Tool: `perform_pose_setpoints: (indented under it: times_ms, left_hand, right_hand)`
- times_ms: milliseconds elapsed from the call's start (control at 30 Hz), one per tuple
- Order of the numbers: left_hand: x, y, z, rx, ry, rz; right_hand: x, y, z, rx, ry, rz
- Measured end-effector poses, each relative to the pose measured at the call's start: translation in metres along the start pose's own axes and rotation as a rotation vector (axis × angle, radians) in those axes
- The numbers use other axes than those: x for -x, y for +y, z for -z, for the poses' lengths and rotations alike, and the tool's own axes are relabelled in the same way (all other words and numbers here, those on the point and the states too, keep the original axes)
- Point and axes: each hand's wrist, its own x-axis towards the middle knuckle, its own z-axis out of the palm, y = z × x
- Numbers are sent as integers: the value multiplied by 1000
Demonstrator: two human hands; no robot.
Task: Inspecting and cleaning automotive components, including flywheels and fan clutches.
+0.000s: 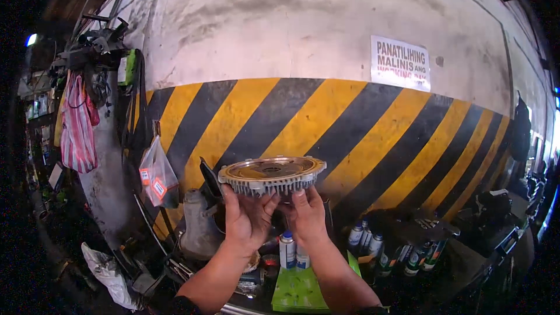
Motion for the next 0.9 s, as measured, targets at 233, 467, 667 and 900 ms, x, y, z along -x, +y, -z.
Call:
perform_pose_setpoints:
  times_ms: [233,467,667,900]
  left_hand:
    - [4,-12,-16,-154,-23,-172]
    - [5,-23,-30,-301,9,-302]
    - [4,-22,-33,-336,6,-404]
    - [-9,-16,-12,-222,59,-219]
  right_hand:
    - [-15,1,8,-131,-95,55]
    - [-26,6,18,-242,-57,-74]
    - [-22,-1,-8,-189,-86,-49]
    - [-25,9,5,-269,-206,57]
